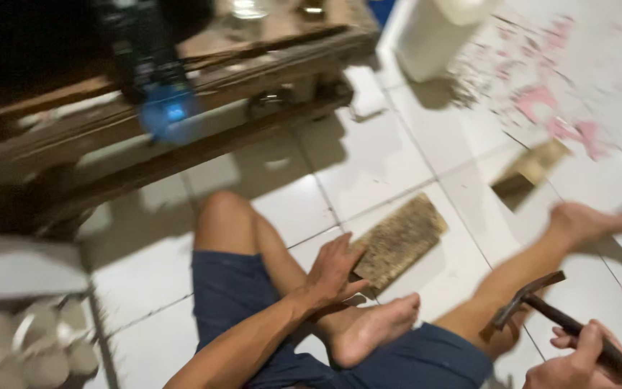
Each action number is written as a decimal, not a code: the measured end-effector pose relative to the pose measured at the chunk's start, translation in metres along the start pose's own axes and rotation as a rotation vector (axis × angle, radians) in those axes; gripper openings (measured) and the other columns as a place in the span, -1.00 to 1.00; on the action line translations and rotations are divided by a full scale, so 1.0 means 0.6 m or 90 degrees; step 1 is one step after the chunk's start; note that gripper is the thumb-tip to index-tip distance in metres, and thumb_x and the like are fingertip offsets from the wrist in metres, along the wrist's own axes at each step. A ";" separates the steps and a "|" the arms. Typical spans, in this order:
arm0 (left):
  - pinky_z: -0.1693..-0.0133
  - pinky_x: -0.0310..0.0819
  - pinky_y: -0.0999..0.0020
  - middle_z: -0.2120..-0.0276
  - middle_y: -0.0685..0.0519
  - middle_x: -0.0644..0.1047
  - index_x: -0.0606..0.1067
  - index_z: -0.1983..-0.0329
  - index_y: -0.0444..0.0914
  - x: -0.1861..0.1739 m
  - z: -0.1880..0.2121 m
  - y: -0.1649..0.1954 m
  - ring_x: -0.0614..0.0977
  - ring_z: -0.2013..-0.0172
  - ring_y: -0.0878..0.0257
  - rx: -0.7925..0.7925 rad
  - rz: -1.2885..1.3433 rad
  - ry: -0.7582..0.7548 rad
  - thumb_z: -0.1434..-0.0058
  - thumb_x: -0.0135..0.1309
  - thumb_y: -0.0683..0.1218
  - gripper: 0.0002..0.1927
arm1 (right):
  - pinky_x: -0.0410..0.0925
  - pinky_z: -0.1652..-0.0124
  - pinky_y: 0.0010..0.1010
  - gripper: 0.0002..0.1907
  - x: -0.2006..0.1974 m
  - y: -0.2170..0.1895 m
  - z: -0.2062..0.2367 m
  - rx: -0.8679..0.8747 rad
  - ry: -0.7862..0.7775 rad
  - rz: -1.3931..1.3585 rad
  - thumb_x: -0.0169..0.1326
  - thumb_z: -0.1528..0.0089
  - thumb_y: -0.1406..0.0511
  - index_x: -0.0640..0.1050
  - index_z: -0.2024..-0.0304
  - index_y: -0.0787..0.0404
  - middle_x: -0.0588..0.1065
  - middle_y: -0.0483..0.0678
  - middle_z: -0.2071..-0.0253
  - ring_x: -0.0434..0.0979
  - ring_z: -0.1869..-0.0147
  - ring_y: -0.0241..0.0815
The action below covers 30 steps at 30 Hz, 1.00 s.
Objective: The person sits on the floor handling a stack of white insoles, separating and squaring up the stack by hand. They then take paper lining sheets, peel and position them, and press the lining onto the insoles one at a time, setting finished insoles aside.
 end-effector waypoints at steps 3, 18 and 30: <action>-0.24 0.04 -0.33 -0.33 -0.50 0.16 0.32 -0.33 -0.24 0.032 -0.018 0.045 0.20 -0.34 -0.35 -0.003 -0.099 -0.021 0.02 0.33 0.26 -0.08 | 0.35 0.25 -0.47 -0.83 -0.082 0.008 -0.009 -0.022 0.135 -0.129 0.00 -0.48 0.45 0.48 -0.09 0.46 0.51 -0.02 0.20 0.46 0.27 -0.28; -0.31 -0.21 -0.37 -0.45 -0.33 0.00 0.18 -0.45 -0.03 0.026 -0.090 -0.007 -0.04 -0.45 -0.24 0.042 -0.260 -0.124 0.17 0.41 0.19 0.09 | 0.36 0.10 -0.11 -0.75 -0.112 0.210 0.100 0.002 0.006 0.400 0.21 -0.34 0.39 0.61 -0.08 0.23 0.55 0.10 0.24 0.50 0.13 0.10; -0.29 -0.04 -0.31 -0.27 -0.19 0.25 0.15 -0.50 -0.02 0.025 -0.139 0.007 0.24 -0.31 -0.09 -0.046 -0.290 -0.276 0.20 0.44 0.18 0.17 | 0.26 -0.11 -0.06 -0.42 -0.065 0.258 0.165 0.013 -0.101 0.445 0.12 -0.15 0.56 0.51 -0.26 0.28 0.49 0.15 0.16 0.34 -0.03 0.19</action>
Point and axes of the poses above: each hand's wrist, its own z-axis away from the middle knuckle, its own x-axis out of the palm, y = z × x, the point moved 10 cm from there along -z, towards the middle knuckle
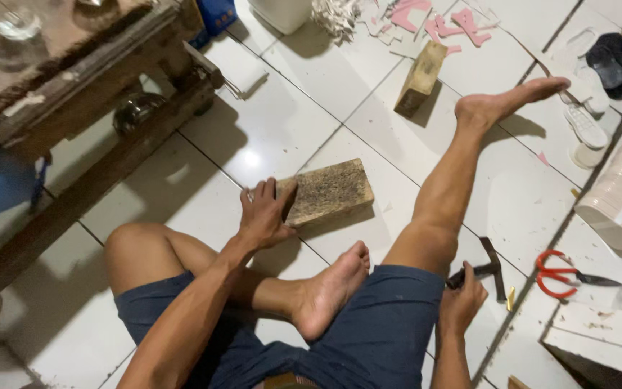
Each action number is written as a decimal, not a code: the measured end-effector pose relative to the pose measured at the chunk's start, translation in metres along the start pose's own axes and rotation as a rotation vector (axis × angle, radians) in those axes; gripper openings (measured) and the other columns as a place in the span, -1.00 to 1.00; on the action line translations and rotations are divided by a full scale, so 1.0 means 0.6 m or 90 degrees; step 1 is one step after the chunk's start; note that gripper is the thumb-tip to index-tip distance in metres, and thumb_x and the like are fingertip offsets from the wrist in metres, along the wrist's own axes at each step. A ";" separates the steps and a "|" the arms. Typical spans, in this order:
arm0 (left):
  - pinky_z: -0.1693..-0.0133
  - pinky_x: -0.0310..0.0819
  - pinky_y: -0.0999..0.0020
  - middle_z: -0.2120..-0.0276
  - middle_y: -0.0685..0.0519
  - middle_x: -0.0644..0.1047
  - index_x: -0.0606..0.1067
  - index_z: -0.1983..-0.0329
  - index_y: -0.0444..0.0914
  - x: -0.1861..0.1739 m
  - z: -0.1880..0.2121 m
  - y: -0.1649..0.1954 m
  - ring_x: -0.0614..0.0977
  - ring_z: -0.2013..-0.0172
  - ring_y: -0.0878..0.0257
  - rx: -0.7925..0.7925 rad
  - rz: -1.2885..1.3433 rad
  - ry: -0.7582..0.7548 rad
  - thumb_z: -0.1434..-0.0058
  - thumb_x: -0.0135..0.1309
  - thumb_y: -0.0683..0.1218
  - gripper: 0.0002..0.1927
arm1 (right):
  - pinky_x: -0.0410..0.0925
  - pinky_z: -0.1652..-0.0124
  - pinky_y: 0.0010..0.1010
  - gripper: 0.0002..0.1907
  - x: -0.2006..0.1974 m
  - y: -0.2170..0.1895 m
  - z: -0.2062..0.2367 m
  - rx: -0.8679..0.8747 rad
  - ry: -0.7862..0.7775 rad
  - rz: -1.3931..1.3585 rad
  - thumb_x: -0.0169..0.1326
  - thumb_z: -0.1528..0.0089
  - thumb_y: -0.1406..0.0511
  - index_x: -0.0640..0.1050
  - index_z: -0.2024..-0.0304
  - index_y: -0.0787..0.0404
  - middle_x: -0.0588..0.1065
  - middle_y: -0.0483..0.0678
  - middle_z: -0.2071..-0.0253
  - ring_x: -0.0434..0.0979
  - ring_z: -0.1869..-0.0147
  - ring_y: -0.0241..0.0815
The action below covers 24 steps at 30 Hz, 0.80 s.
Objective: The person sits on the floor handling a stack of white insoles, separating and squaring up the stack by hand. They then take paper lining sheets, peel and position them, and press the lining onto the insoles one at a time, setting finished insoles aside.
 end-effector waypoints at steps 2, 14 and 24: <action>-0.21 0.20 -0.17 -0.10 -0.17 0.44 0.30 -0.39 -0.02 -0.014 0.003 -0.013 0.43 -0.15 -0.04 -0.013 0.112 -0.019 0.17 0.44 0.20 0.01 | 0.26 -0.12 -0.04 -0.34 0.002 -0.002 0.011 -0.013 0.002 -0.016 0.09 -0.13 0.59 0.47 -0.32 0.29 0.45 0.17 0.15 0.33 -0.05 0.19; 0.15 0.51 0.28 0.18 -0.02 0.62 0.57 -0.20 -0.29 -0.025 -0.060 -0.085 0.65 0.20 0.22 0.016 0.446 -0.024 -0.24 0.22 0.21 -0.38 | 0.18 -0.20 -0.01 -0.18 0.025 0.013 0.032 0.059 0.016 -0.026 0.08 -0.17 0.57 0.25 -0.50 0.20 0.40 0.12 -0.07 0.29 -0.21 0.16; -0.07 0.47 0.16 -0.09 -0.15 0.58 0.37 -0.42 -0.13 -0.040 -0.043 -0.016 0.59 -0.06 0.00 0.045 0.243 -0.025 -0.08 0.27 0.04 -0.21 | 0.12 -0.26 0.01 -0.28 0.011 -0.027 0.038 0.064 0.043 -0.079 -0.01 -0.31 0.42 0.18 -0.53 0.31 0.38 0.10 -0.12 0.26 -0.23 0.16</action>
Point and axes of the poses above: each hand's wrist, its own z-axis away from the middle knuckle, its own x-axis out of the palm, y = z × x, the point moved 10 cm from there along -z, towards the middle knuckle
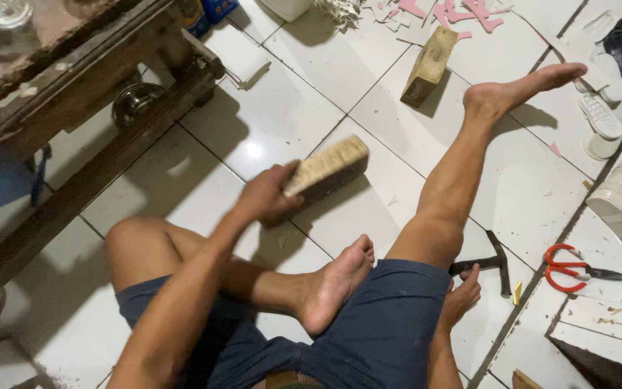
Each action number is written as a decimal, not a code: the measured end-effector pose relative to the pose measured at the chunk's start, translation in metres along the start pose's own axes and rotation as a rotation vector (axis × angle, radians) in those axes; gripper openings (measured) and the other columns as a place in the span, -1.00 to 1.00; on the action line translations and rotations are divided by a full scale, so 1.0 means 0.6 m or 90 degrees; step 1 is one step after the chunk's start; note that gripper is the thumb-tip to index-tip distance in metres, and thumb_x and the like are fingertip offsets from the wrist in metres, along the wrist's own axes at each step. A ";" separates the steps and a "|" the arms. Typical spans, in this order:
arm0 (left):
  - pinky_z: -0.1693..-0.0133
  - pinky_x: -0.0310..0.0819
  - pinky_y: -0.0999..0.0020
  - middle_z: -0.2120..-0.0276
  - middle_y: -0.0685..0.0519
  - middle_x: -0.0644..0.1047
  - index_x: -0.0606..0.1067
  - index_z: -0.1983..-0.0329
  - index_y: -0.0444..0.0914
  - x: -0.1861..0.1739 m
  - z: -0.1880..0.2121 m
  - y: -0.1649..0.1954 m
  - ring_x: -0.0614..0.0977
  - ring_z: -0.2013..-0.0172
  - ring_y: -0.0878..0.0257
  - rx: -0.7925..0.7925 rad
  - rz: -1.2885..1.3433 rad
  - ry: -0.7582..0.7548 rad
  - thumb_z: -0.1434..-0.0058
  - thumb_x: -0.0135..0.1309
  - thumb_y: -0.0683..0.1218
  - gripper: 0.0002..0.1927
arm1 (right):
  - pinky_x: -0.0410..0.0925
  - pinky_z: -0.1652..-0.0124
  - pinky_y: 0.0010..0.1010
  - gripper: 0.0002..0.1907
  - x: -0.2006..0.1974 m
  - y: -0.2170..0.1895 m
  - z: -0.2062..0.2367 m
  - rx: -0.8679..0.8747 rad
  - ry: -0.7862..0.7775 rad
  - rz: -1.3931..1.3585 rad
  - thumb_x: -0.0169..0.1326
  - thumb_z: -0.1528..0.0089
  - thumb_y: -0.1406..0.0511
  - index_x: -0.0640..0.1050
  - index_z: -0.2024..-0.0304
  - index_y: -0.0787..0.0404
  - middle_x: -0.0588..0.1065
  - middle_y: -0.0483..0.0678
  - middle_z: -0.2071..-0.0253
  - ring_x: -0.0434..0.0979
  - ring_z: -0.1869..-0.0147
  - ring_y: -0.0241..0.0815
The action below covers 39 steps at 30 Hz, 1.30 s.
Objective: The person sits on the floor handling a stack of white insoles, separating and squaring up the stack by hand. They then take paper lining sheets, peel and position them, and press the lining onto the insoles one at a time, setting finished insoles aside.
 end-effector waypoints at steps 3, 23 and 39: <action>-0.16 0.44 0.21 -0.15 -0.15 0.58 0.39 -0.35 -0.10 0.011 -0.046 -0.064 0.60 -0.13 0.06 -0.063 0.230 -0.150 -0.04 0.30 0.08 -0.23 | 0.11 -0.22 0.01 -0.32 -0.015 -0.023 -0.001 0.007 -0.004 -0.010 0.03 -0.40 0.34 0.16 -0.53 0.33 0.36 0.13 -0.10 0.25 -0.21 0.15; -0.32 -0.10 -0.34 -0.46 -0.25 0.06 -0.05 -0.55 -0.05 0.068 -0.050 0.009 0.06 -0.42 -0.26 0.099 -0.398 -0.005 0.10 0.39 0.29 0.25 | -0.45 -0.63 -0.29 -0.14 0.174 -0.372 -0.645 -0.142 0.173 -0.948 -0.35 -0.48 -0.04 -0.40 -0.62 0.09 -0.52 -0.15 -0.67 -0.49 -0.77 -0.17; -0.37 -0.10 -0.31 -0.35 -0.33 0.27 0.39 -0.28 -0.23 0.023 0.026 0.040 0.25 -0.39 -0.19 0.334 -0.113 0.188 -0.08 0.31 0.26 -0.19 | 0.41 -0.17 -0.40 -0.64 -0.014 -0.045 -0.092 -0.037 0.113 -0.361 0.02 -0.49 0.52 0.43 -0.35 0.47 0.54 0.07 -0.09 0.54 -0.17 -0.15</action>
Point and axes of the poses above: each hand's wrist, its own z-axis away from the middle knuckle, its own x-axis out of the palm, y = z × x, the point moved 10 cm from there along -z, towards the middle knuckle
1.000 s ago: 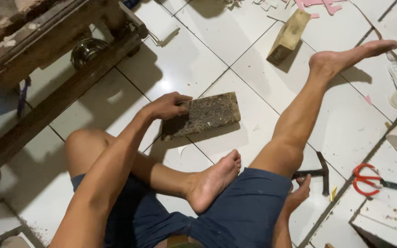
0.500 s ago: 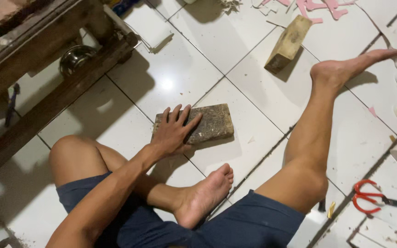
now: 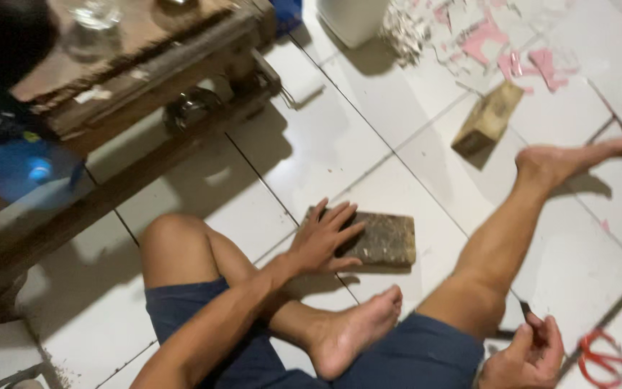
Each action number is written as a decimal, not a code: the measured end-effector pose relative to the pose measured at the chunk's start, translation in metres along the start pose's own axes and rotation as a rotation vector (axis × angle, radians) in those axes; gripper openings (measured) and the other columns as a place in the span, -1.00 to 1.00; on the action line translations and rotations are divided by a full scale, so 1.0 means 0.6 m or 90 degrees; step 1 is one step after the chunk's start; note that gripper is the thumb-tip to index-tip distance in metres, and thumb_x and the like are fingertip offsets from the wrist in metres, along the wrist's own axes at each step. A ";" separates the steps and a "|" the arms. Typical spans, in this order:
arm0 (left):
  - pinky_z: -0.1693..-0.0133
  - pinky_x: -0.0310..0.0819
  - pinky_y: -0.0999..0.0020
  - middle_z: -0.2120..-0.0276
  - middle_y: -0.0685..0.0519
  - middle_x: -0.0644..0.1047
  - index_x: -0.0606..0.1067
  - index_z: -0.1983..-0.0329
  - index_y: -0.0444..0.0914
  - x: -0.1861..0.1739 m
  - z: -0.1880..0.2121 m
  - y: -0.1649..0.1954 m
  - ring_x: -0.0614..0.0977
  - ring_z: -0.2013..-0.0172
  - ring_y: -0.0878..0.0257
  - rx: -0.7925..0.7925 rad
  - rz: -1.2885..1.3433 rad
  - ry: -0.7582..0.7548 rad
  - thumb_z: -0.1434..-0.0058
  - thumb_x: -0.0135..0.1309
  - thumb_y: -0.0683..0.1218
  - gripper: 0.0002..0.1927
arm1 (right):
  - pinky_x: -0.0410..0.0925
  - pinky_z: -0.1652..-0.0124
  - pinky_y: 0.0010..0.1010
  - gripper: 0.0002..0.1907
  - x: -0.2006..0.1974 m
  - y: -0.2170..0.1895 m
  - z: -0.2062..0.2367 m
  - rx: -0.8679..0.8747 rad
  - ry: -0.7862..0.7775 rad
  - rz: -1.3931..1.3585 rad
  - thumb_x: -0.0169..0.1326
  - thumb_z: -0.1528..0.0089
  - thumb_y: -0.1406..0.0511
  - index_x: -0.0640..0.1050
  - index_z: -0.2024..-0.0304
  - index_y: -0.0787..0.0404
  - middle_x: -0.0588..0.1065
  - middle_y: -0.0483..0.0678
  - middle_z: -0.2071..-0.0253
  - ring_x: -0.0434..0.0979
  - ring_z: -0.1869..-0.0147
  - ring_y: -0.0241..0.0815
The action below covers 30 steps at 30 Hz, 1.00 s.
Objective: The person sits on the floor handling a stack of white insoles, separating and squaring up the stack by hand. They then take paper lining sheets, peel and position them, and press the lining onto the insoles one at a time, setting finished insoles aside.
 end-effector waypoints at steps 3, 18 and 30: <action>-0.41 0.01 -0.22 -0.31 -0.21 0.39 0.49 -0.23 -0.22 -0.046 0.038 -0.040 0.35 -0.38 -0.11 -0.104 0.062 0.132 -0.18 0.27 0.16 -0.38 | 0.38 -0.20 -0.39 -0.73 0.156 -0.088 -0.034 -0.066 -0.160 -0.046 0.07 -0.49 0.50 0.45 -0.23 0.49 0.48 0.09 -0.10 0.49 -0.15 -0.15; -0.21 0.23 0.02 -0.11 -0.16 0.48 0.48 -0.19 -0.31 -0.013 0.017 -0.157 0.44 -0.15 -0.12 -0.279 0.235 0.063 -0.19 0.26 0.07 -0.43 | 0.24 -0.30 -0.13 -0.01 1.137 -0.310 -0.020 -0.085 -0.694 0.039 0.41 -0.11 0.03 0.29 -0.34 0.50 0.28 0.37 -0.33 0.30 -0.39 0.24; -0.24 0.19 0.06 -0.09 -0.13 0.46 0.46 -0.23 -0.32 -0.021 -0.002 -0.169 0.42 -0.17 -0.04 -0.329 0.306 0.031 -0.26 0.22 0.02 -0.46 | 0.34 -0.16 -0.07 0.14 1.272 -0.284 0.006 0.026 -0.808 0.314 0.51 0.21 0.07 0.28 -0.28 0.41 0.28 0.36 -0.21 0.28 -0.29 0.31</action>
Point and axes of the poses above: each hand's wrist, its own z-axis away from the middle knuckle, its own x-axis out of the palm, y = z × x, the point moved 10 cm from there along -z, towards the middle knuckle
